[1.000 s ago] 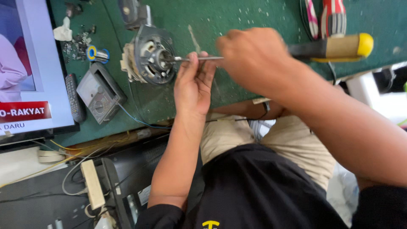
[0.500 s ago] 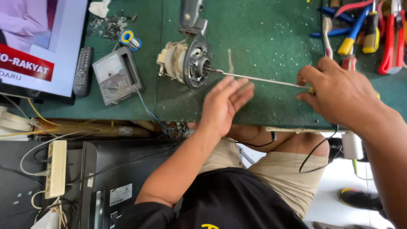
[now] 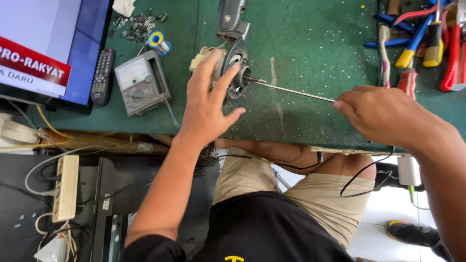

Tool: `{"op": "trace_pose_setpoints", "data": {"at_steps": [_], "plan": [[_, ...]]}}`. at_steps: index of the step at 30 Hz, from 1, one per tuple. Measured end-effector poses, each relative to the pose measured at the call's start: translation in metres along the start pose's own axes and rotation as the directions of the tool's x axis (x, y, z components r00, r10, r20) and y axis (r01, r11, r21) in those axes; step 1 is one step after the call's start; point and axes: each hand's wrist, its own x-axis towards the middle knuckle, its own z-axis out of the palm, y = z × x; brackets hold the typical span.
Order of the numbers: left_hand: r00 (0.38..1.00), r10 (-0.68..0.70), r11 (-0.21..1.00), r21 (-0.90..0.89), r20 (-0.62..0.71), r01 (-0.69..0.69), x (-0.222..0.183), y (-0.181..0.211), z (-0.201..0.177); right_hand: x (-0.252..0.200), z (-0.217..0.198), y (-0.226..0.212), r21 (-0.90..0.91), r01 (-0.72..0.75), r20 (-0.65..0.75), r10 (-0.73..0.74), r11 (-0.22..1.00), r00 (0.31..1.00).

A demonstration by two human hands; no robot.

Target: The person disassembles an electric fan motor by removing screws with a screwdriver, taking off the motor housing, and applying oil to the internal assembly.

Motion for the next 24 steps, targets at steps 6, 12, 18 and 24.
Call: {"op": "trace_pose_setpoints", "data": {"at_steps": [6, 12, 18, 24], "plan": [[0.946, 0.146, 0.907, 0.343, 0.291, -0.246, 0.035, -0.011, -0.005, 0.01, 0.022, 0.0, -0.19, -0.143, -0.24, 0.095, 0.971, 0.966], [0.928, 0.198, 0.891, 0.337, 0.316, -0.304, 0.044, -0.027, 0.003, 0.0, 0.001, -0.026, 0.072, -0.056, -0.076, 0.062, 0.996, 0.995], [0.927, 0.279, 0.922, 0.198, 0.252, -0.332, 0.05, -0.041, 0.015, 0.02, 0.027, -0.012, -0.074, -0.13, -0.313, 0.101, 0.989, 0.944], [0.931, 0.256, 0.95, 0.109, 0.26, -0.292, 0.048, -0.044, 0.017, 0.023, 0.021, -0.026, -0.215, -0.091, -0.264, 0.032, 0.972, 0.964]]}}
